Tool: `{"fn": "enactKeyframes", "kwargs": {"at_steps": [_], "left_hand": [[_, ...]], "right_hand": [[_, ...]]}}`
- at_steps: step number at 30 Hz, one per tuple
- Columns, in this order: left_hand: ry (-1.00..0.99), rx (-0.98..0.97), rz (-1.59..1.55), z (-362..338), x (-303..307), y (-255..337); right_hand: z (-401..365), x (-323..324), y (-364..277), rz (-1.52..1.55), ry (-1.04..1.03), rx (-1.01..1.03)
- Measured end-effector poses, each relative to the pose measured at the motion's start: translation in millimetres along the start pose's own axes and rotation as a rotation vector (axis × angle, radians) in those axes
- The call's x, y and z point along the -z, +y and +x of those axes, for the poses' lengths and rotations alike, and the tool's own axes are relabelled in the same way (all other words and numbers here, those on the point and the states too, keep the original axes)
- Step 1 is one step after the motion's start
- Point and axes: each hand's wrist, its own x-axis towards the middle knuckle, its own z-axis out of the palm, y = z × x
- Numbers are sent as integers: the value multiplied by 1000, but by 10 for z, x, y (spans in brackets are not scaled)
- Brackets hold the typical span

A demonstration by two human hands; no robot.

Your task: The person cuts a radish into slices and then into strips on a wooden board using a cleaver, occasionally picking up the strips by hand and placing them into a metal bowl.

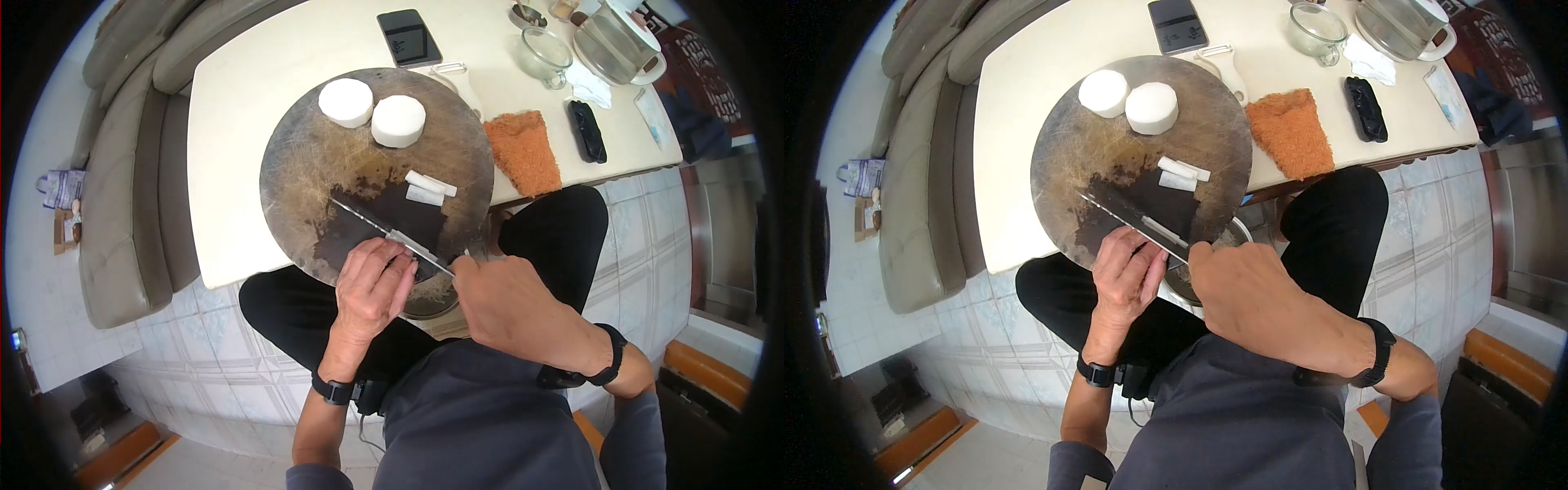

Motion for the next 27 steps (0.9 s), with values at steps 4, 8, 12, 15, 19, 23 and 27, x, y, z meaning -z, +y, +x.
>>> {"fn": "enactKeyframes", "kwargs": {"at_steps": [4, 8, 12, 15, 19, 23, 27], "left_hand": [[-7, 7, -9, -4, 2, -5], [-17, 4, 0, -18, 11, -17], [-31, 14, 5, -30, 13, -15], [-12, 18, 12, -37, 2, -8], [26, 72, -81, 48, 23, 43], [130, 238, -156, 86, 93, 84], [328, 656, -571, 165, 140, 144]], "right_hand": [[-16, 33, 15, -7, -60, 24], [53, 1, -7, 3, -53, 42], [144, -130, -81, -95, 30, 122], [182, -191, -38, -54, 47, 68], [135, -179, 141, 3, 82, -26], [70, -114, 233, 189, 229, -35], [77, 128, 214, 670, 2, -161]]}}
